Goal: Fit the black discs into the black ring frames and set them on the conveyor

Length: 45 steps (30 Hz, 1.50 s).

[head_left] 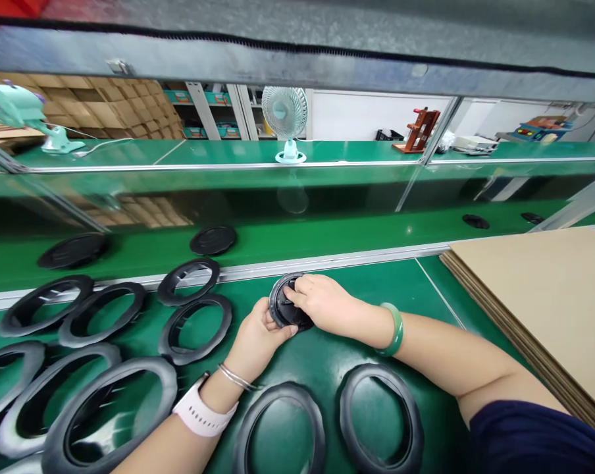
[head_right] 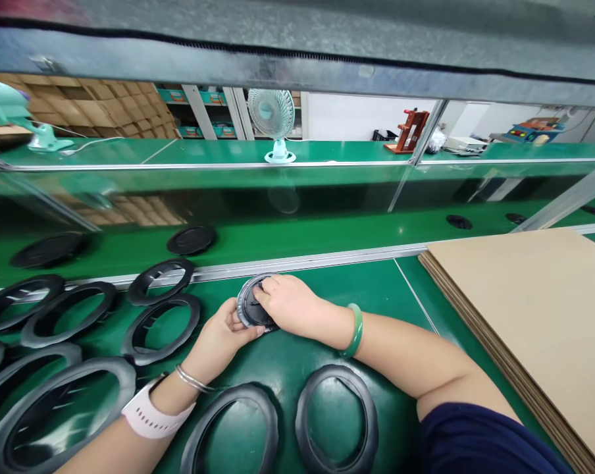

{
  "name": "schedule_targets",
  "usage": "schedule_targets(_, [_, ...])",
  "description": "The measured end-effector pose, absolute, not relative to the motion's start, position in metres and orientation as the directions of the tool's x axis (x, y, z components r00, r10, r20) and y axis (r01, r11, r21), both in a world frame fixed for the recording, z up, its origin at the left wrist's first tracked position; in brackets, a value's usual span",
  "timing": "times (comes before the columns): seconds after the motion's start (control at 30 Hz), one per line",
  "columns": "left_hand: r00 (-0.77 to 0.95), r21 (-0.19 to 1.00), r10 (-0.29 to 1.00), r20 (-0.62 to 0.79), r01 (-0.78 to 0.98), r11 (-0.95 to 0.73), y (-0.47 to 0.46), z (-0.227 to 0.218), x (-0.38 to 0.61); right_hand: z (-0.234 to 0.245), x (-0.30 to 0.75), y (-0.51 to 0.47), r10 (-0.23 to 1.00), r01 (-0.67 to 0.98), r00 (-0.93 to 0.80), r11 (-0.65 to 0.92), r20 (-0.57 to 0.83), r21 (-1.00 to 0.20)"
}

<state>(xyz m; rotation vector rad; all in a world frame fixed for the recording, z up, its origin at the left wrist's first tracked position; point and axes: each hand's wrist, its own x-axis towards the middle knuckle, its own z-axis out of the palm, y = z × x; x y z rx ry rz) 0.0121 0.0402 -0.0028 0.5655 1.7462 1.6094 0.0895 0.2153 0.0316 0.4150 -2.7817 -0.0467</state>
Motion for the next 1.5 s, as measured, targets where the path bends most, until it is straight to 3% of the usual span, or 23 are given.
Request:
schedule_targets(0.17, [-0.677,0.984,0.714,-0.179,-0.136,0.117,0.040,-0.003,0.012,0.028,0.092,0.218,-0.286,-0.295,-0.884,0.955,0.371,0.033])
schedule_targets(0.27, [-0.691,0.985,0.705,-0.160,-0.156,0.070,0.041,-0.002,0.011,0.026,0.094,0.219,-0.193,-0.312,-0.825,0.939,0.532,-0.143])
schedule_targets(0.33, [-0.695,0.985,0.705,-0.142,-0.167,0.033,0.042,-0.001,0.012,0.023,0.092,0.221,-0.001,-0.261,-0.794,0.904,0.608,-0.339])
schedule_targets(0.43, [-0.672,0.985,0.728,-0.139,-0.170,0.031,0.042,0.000,0.013,0.012,0.084,0.228,0.283,-0.114,-0.841,0.740,0.461,-0.663])
schedule_targets(0.53, [-0.691,0.997,0.719,-0.073,-0.041,0.062,0.040,0.001,0.013,-0.004,0.075,0.233,0.327,-0.033,-0.915,0.519,0.235,-0.854])
schedule_targets(0.6, [-0.718,0.993,0.696,0.007,0.088,0.081,0.038,0.000,0.012,-0.012,0.072,0.233,0.335,-0.047,-0.922,0.397,0.193,-0.917])
schedule_targets(0.7, [-0.721,0.984,0.691,0.052,0.155,0.088,0.036,-0.001,0.012,-0.014,0.074,0.228,0.358,-0.092,-0.912,0.302,0.202,-0.949])
schedule_targets(1.1, [-0.775,0.958,0.631,0.047,0.213,0.191,0.042,0.005,0.013,-0.004,0.073,0.223,0.428,0.013,-0.896,0.290,0.118,-0.957])
schedule_targets(1.17, [-0.783,0.961,0.620,0.055,0.209,0.179,0.041,0.005,0.015,0.003,0.076,0.225,0.358,-0.003,-0.930,0.213,0.081,-0.977])
schedule_targets(1.3, [-0.784,0.973,0.618,0.059,0.183,0.140,0.039,0.004,0.018,0.014,0.081,0.229,0.078,0.002,-0.997,0.060,0.003,-0.998])
schedule_targets(1.5, [-0.785,0.984,0.618,0.046,0.143,0.109,0.041,-0.006,0.015,0.011,0.081,0.220,0.171,-0.010,-0.984,0.260,0.057,-0.966])
